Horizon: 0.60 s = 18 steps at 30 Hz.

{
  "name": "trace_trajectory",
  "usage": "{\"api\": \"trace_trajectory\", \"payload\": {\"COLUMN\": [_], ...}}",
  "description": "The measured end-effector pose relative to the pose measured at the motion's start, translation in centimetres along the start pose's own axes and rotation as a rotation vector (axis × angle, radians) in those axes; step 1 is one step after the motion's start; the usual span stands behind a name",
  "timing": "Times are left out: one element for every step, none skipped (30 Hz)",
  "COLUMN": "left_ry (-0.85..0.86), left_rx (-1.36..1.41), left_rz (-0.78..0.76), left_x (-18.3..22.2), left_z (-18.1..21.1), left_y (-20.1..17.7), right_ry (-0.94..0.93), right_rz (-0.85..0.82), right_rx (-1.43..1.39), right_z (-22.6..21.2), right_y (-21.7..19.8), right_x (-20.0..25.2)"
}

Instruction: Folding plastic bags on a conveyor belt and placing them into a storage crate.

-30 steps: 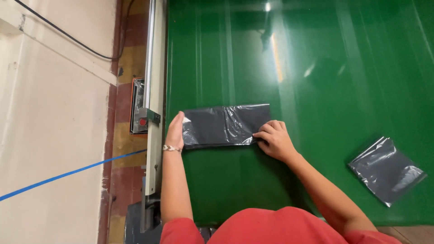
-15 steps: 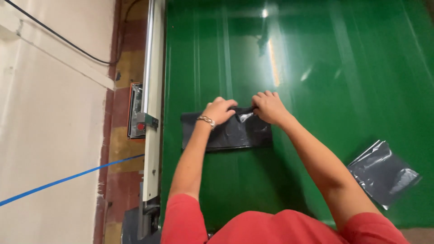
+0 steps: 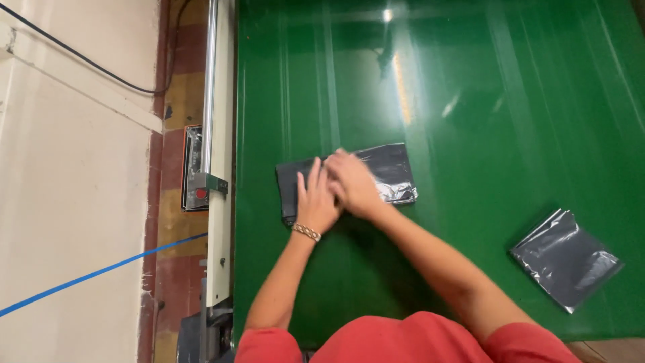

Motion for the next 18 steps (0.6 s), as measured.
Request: {"api": "trace_trajectory", "payload": {"left_ry": [0.0,0.001,-0.019,-0.038,-0.035,-0.024,-0.013,-0.009,0.074,0.155,0.158,0.288,0.417,0.42,0.485,0.554,0.562,0.56], "left_rx": [0.062,0.06,0.039,0.018,0.016,0.034,0.052,0.051,-0.005,-0.057,-0.057,-0.116,-0.173,-0.171,-0.191,-0.21,-0.209,-0.107], "left_rz": [-0.099,-0.102,-0.1,-0.101,-0.105,-0.12,-0.134,-0.133,-0.052,0.031,0.036,0.177,0.319,0.321,0.306,0.292,0.295,0.189], "left_x": [1.3,1.9,2.5,3.2,3.6,4.3,5.1,5.9,6.6,7.4,7.0,7.8,8.8,8.4,8.1,7.8,7.9,8.0], "left_z": [1.3,0.6,-0.2,-1.0,-2.0,-2.8,-3.5,-4.6,-5.0,-5.2,-5.9,-5.5,-5.1,-4.9,-4.2,-3.6,-2.7,-2.0], "left_y": [1.9,1.7,1.4,1.1,0.4,-0.2,-0.9,-0.7,-1.3,-1.8,-0.1,0.1,0.4,0.0,-0.3,-0.5,-0.9,-0.7], "right_ry": [-0.016,-0.014,-0.064,-0.11,-0.105,-0.092,-0.08,-0.078,0.001,0.078,0.077,0.046,0.015,0.017,-0.054,-0.121,-0.117,-0.131], "right_rz": [-0.053,-0.052,-0.11,-0.167,-0.165,-0.167,-0.169,-0.165,-0.102,-0.039,-0.035,0.001,0.038,0.04,-0.053,-0.141,-0.136,-0.175], "right_rx": [-0.093,-0.095,0.022,0.139,0.136,0.198,0.259,0.261,0.319,0.378,0.383,0.366,0.349,0.353,0.211,0.069,0.074,-0.005], "right_z": [-2.1,-1.5,-1.2,-0.9,0.3,1.5,2.8,3.8,5.5,7.3,7.1,6.1,5.0,3.2,0.8,-1.8,-2.9,-4.4], "right_y": [1.1,1.0,1.4,1.7,0.7,-0.2,-1.2,-1.7,-2.9,-4.3,-4.5,-4.9,-5.3,-4.4,-2.6,-0.8,-0.6,0.0], "right_x": [0.5,1.0,1.8,2.6,2.3,2.3,2.3,3.1,3.7,4.5,3.9,4.0,4.0,4.5,5.0,5.6,6.8,8.1]}}
Point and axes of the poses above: each hand's wrist, its own x-axis away from the middle knuckle, its own y-axis out of the palm, z = x × y, the point moved 9 cm from there along -x, towards the middle knuckle, and after that the axes turned 8 degrees about z, right-handed, at the moved point
